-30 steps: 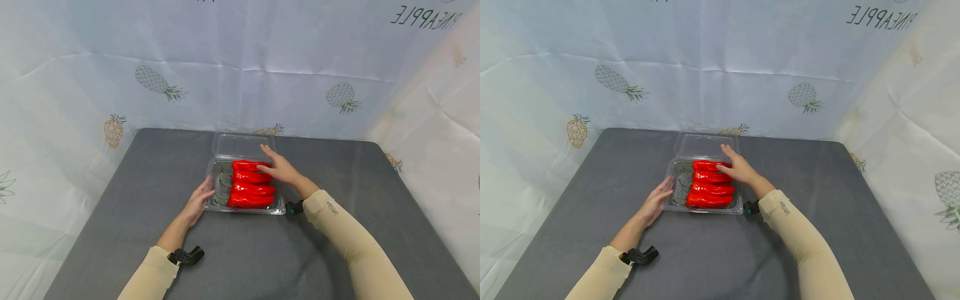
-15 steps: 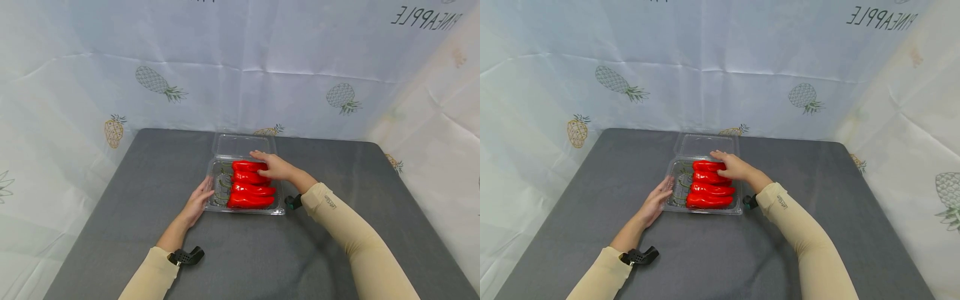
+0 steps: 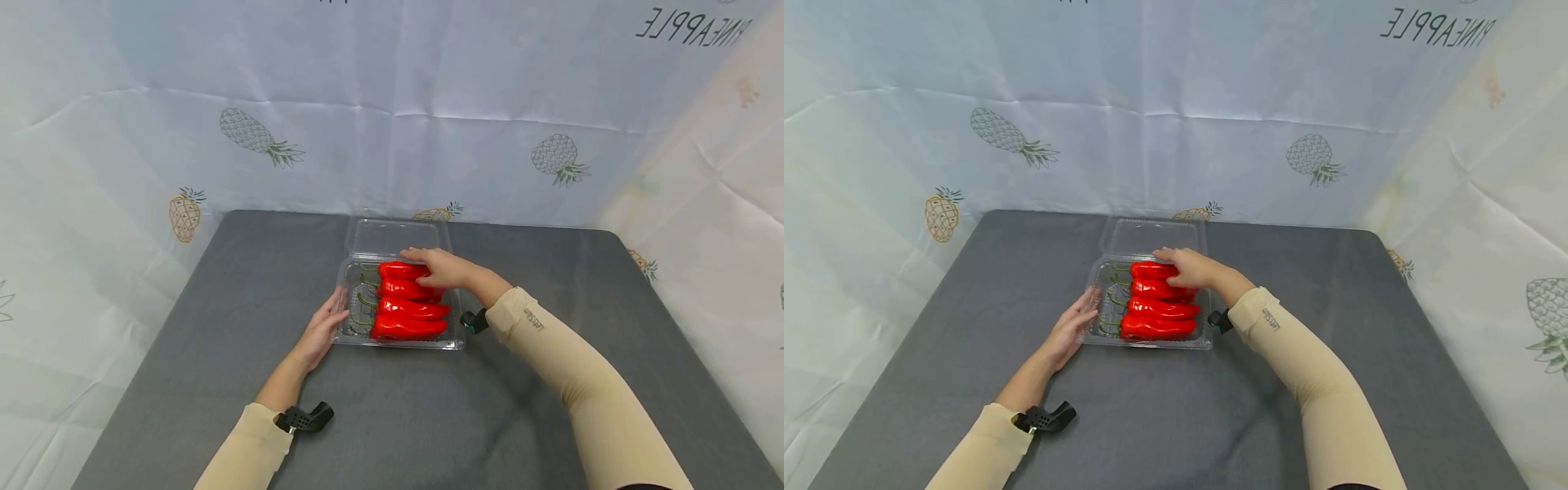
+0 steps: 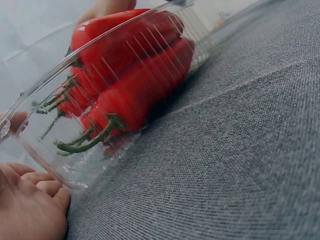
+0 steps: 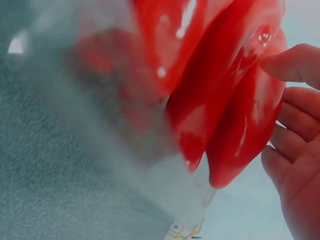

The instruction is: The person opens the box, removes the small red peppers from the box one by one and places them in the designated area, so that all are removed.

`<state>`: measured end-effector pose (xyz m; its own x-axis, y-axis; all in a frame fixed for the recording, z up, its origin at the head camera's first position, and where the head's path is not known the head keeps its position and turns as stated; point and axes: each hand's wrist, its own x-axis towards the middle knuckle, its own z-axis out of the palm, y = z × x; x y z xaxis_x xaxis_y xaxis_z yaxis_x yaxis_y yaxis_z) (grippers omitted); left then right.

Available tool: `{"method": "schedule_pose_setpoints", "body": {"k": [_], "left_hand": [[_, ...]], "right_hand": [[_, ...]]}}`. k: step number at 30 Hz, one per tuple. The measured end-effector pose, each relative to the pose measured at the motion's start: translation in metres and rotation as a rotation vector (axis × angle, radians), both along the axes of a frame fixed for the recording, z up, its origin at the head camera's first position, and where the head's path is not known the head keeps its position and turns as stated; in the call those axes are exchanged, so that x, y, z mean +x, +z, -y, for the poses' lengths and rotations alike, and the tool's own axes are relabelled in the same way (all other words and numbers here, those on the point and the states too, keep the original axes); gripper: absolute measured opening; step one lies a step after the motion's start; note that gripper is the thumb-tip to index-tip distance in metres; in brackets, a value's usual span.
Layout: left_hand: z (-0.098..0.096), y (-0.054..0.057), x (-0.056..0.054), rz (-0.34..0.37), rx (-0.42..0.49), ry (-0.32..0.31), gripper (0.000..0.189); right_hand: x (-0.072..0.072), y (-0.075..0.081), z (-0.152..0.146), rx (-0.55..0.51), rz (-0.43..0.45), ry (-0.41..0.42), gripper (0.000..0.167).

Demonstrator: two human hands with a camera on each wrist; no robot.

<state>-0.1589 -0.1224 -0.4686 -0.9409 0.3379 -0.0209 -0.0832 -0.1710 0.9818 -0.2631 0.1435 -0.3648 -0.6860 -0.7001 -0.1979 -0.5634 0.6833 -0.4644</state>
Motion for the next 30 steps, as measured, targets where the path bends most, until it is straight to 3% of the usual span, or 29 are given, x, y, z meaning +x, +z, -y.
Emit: {"method": "schedule_pose_setpoints", "body": {"k": [17,30], "left_hand": [[0.0,-0.001,0.0,-0.005,0.01,-0.001,0.067],[0.001,0.0,0.001,-0.018,0.007,-0.009,0.067]], "right_hand": [[-0.006,-0.002,0.01,0.039,0.074,-0.018,0.061],[-0.003,-0.001,0.015,0.04,0.069,-0.003,0.062]]}}
